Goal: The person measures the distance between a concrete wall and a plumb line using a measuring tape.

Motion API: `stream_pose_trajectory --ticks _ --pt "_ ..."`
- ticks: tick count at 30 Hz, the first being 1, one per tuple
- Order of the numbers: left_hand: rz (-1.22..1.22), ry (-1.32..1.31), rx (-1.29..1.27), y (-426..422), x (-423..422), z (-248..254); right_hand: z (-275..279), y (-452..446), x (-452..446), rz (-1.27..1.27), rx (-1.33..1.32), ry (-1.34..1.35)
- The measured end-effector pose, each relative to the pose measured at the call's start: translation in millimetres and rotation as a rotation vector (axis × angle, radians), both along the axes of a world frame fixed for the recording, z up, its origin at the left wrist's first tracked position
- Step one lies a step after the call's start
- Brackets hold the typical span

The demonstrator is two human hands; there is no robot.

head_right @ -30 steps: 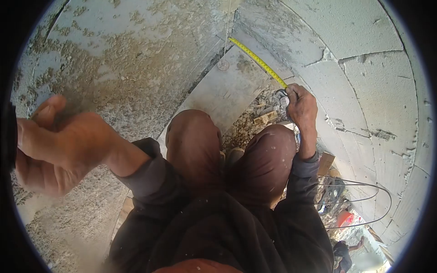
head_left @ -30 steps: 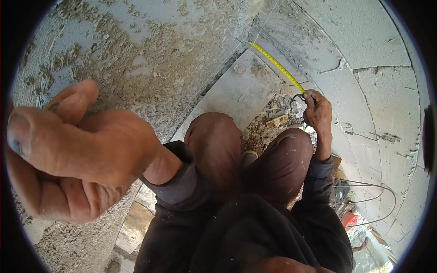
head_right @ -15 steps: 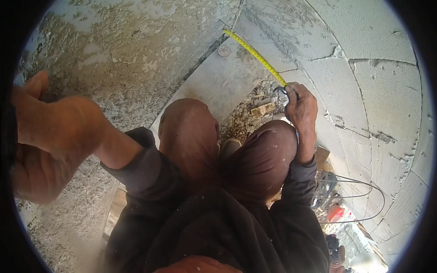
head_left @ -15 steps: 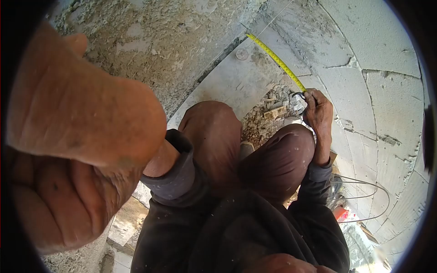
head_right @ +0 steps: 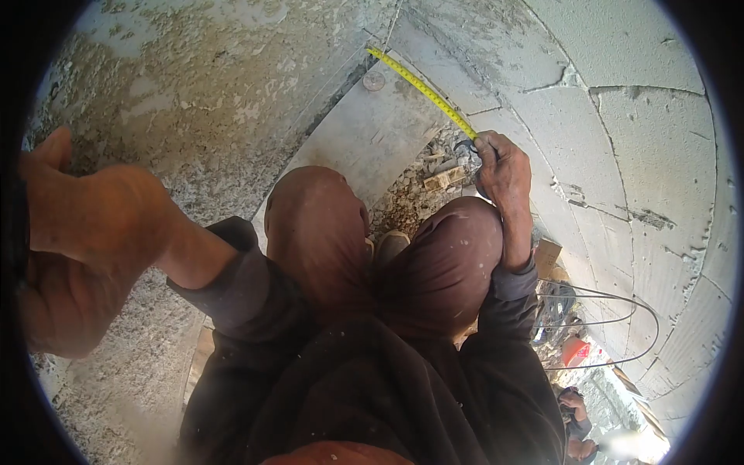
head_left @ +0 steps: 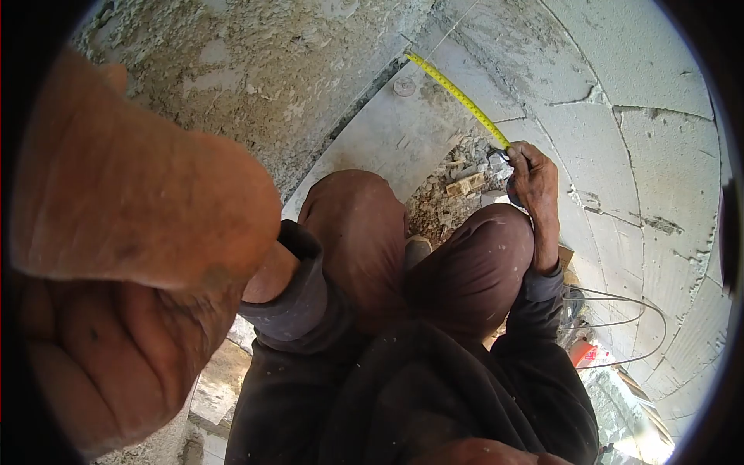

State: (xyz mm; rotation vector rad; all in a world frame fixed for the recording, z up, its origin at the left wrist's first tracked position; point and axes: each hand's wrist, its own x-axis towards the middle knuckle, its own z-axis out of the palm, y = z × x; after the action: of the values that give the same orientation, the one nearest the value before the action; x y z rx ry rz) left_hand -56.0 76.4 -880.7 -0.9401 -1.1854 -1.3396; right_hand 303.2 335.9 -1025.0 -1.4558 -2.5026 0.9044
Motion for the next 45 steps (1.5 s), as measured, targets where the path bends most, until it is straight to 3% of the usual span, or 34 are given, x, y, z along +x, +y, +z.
stream_pose_trajectory --ticks 31,37,41,43,45 --pt "-0.01 0.081 -0.042 -5.5 -7.0 7.6 5.2 -5.2 -7.0 0.054 0.048 -0.025" --pt "0.0 0.225 -0.276 -1.9 -17.8 23.3 4.6 -6.8 -4.3 0.072 0.158 0.032" --pt "-0.132 0.234 -0.478 -10.4 14.4 55.3 5.8 -7.3 -1.8 0.037 0.191 0.002" --pt "-0.321 0.105 -0.803 -42.4 29.0 75.8 8.4 -8.0 -2.2 0.071 0.232 -0.037" --pt "-0.421 0.053 -0.969 -48.2 31.3 78.2 11.5 -8.3 -2.1 0.06 0.237 -0.037"
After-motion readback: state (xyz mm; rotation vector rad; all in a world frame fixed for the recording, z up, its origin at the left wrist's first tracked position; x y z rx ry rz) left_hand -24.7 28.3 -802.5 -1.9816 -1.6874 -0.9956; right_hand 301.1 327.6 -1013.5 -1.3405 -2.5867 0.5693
